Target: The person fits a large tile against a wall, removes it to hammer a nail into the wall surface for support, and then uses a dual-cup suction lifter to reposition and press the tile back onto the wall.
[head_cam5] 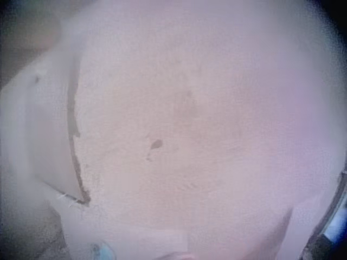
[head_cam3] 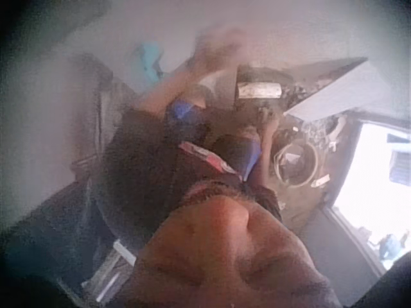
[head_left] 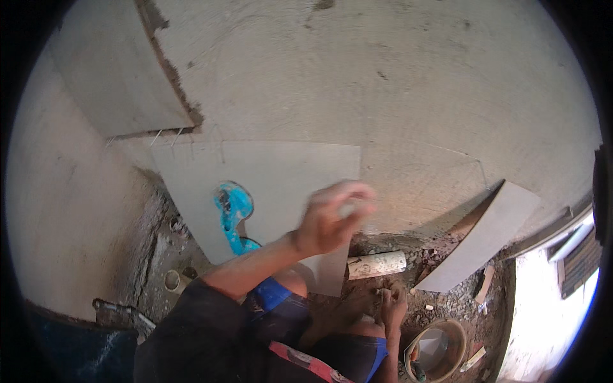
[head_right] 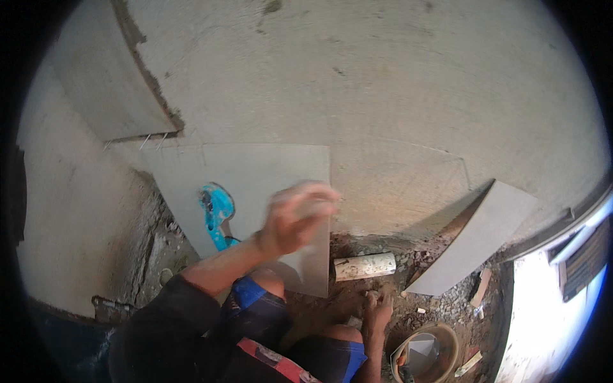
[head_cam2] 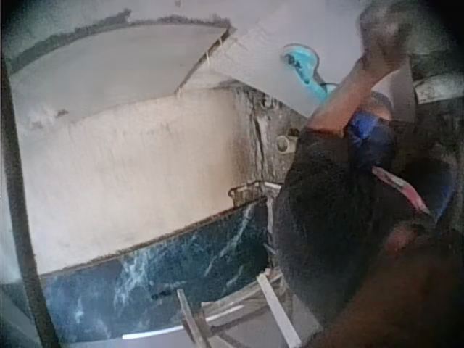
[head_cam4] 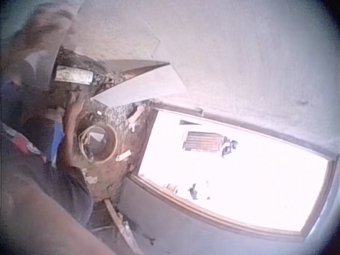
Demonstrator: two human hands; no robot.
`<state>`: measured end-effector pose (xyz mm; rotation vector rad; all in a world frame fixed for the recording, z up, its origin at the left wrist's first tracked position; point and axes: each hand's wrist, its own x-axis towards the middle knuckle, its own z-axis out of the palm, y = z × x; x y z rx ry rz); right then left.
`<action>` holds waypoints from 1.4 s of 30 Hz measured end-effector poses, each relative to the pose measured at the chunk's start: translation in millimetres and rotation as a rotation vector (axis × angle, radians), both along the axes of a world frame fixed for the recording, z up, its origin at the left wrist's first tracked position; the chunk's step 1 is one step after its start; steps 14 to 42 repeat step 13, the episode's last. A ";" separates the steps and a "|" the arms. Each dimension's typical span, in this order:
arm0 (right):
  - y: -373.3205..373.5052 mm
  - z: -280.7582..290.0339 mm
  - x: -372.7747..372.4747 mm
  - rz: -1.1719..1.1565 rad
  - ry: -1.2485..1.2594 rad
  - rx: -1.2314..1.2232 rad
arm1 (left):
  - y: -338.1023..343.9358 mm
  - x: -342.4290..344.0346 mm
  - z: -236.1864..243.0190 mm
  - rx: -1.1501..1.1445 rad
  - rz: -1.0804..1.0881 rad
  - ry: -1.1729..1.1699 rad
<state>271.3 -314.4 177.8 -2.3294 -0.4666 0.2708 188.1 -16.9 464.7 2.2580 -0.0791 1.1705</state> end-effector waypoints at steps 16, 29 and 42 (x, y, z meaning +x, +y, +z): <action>202.2 104.1 6.0 0.640 0.576 0.219 | 130.8 -224.2 -159.9 -0.993 0.351 0.391; 202.2 104.1 6.0 0.640 0.576 0.219 | 130.8 -224.2 -159.9 -0.993 0.351 0.391; 202.2 104.1 6.0 0.640 0.576 0.219 | 130.8 -224.2 -159.9 -0.993 0.351 0.391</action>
